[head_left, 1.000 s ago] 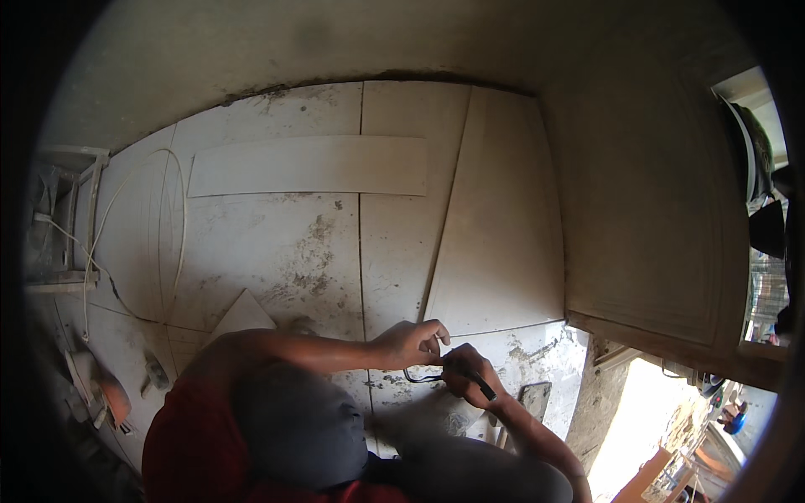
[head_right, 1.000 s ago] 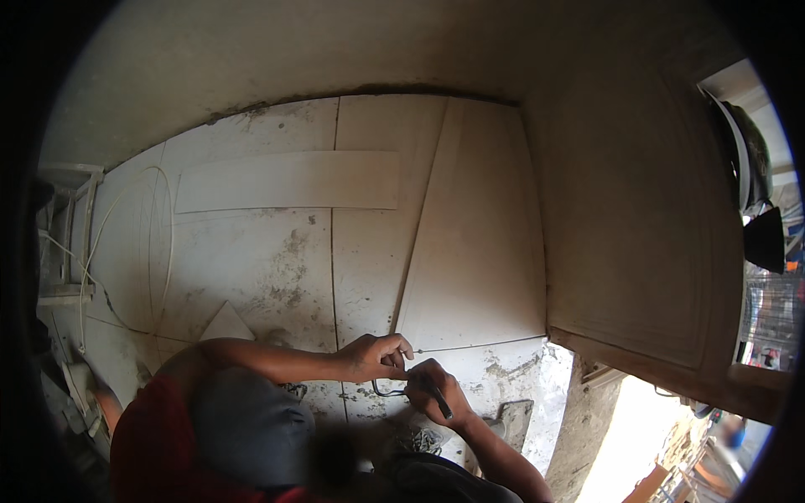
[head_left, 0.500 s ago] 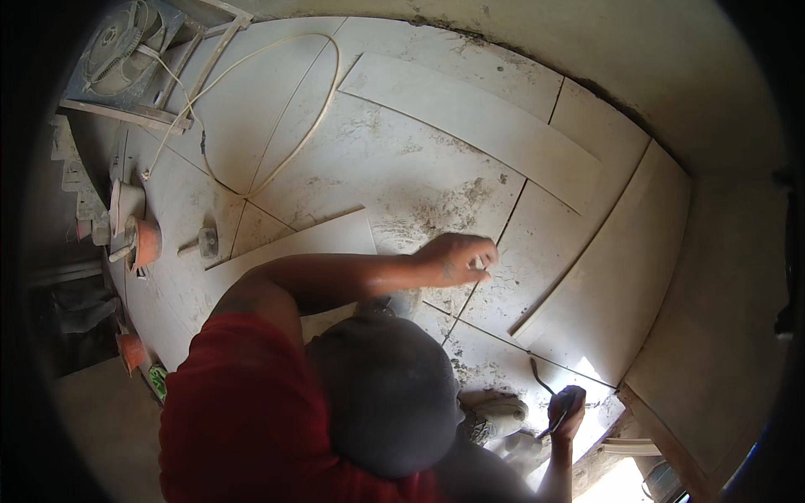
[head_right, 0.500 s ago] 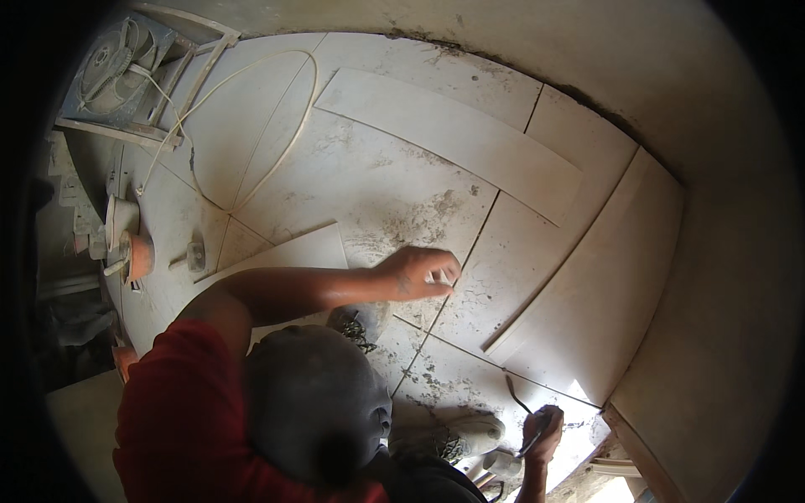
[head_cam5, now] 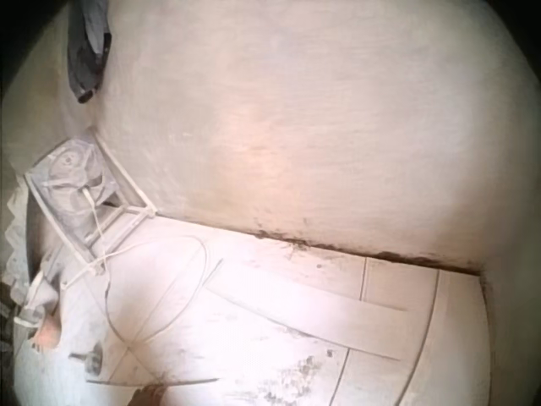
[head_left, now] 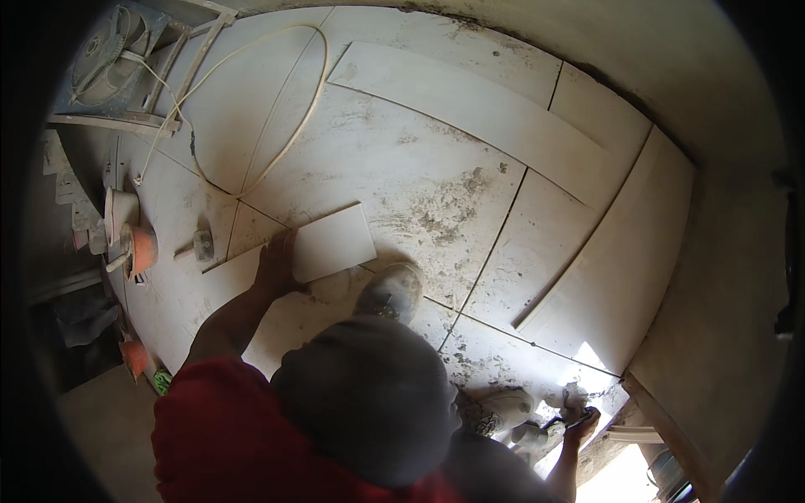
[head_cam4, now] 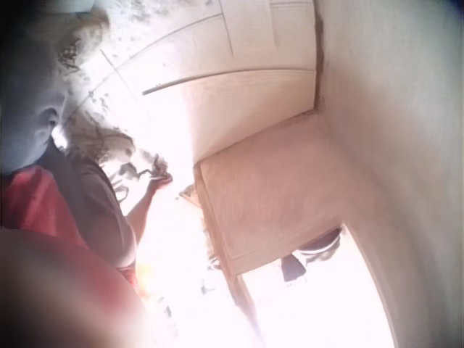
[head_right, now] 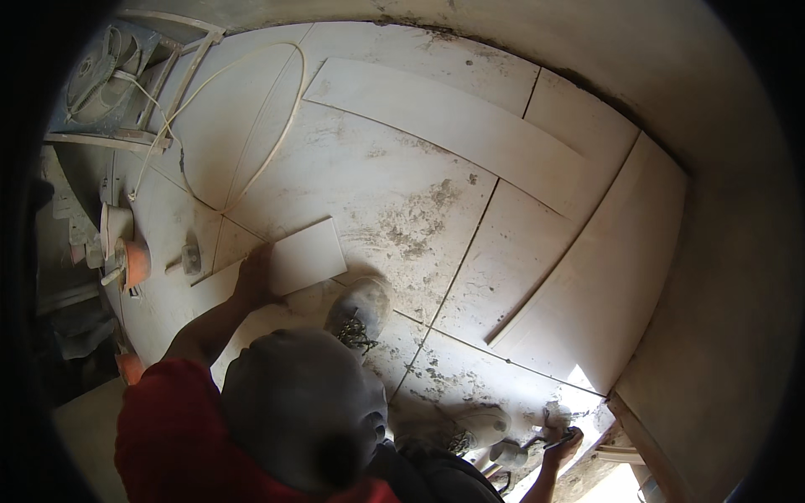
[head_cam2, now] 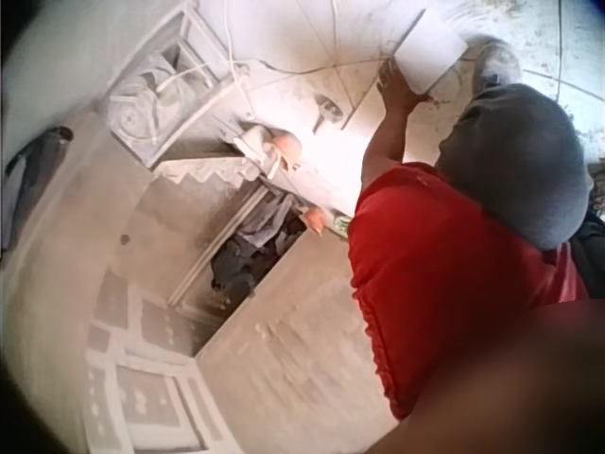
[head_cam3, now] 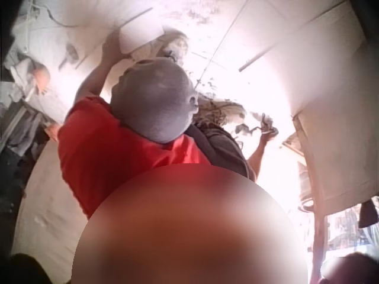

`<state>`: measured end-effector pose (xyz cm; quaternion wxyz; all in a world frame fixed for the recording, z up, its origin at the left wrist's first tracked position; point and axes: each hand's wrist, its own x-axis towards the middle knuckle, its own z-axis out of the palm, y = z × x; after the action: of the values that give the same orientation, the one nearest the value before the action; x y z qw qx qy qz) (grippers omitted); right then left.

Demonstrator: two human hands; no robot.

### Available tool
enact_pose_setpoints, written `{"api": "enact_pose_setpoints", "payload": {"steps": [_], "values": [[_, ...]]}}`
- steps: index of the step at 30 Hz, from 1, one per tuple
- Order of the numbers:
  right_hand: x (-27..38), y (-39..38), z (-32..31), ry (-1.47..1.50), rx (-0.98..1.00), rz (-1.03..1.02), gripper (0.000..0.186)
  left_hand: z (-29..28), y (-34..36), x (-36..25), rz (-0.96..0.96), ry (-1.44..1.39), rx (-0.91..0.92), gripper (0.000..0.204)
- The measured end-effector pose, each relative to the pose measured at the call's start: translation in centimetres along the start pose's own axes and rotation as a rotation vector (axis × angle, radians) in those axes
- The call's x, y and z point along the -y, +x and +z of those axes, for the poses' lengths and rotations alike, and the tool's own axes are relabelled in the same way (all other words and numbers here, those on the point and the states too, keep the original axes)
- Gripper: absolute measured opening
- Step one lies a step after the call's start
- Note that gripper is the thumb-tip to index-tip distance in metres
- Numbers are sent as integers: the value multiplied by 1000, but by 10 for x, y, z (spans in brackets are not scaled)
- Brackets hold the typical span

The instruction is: The person measures a section of the floor with a tape measure and marks a tile with a pen. They then pick up a tile, place it on the floor, and mark it again.

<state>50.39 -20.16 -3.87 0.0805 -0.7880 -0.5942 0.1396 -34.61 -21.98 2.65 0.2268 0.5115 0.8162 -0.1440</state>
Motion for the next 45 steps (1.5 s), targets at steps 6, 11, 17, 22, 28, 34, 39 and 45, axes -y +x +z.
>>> {"api": "enact_pose_setpoints", "payload": {"steps": [6, 11, 17, 22, 28, 34, 39, 45], "values": [[28, -5, -10, -68, 19, 214, 44, -4, 31, 12, 223, -22, -54, 141], [85, 16, -32, -219, -148, 206, 35, -14, 39, 15, 248, -6, -4, 138], [214, 90, -91, -88, -236, -203, 23, -9, 42, 31, 246, 4, 40, 135], [349, 145, -129, 8, -94, -620, 22, -9, 50, 39, 278, 8, 60, 132], [536, 153, -64, 211, 768, -600, 27, -6, 63, 39, 332, -10, 81, 130], [618, 91, 21, 487, 1334, -521, 59, 7, 73, 39, 400, -34, 102, 127], [601, 74, 51, 468, 1091, -426, 44, 3, 81, 13, 473, -125, 144, 125], [504, 118, 2, 32, 877, -533, 33, -27, 66, -38, 604, -162, -211, 124]]}}
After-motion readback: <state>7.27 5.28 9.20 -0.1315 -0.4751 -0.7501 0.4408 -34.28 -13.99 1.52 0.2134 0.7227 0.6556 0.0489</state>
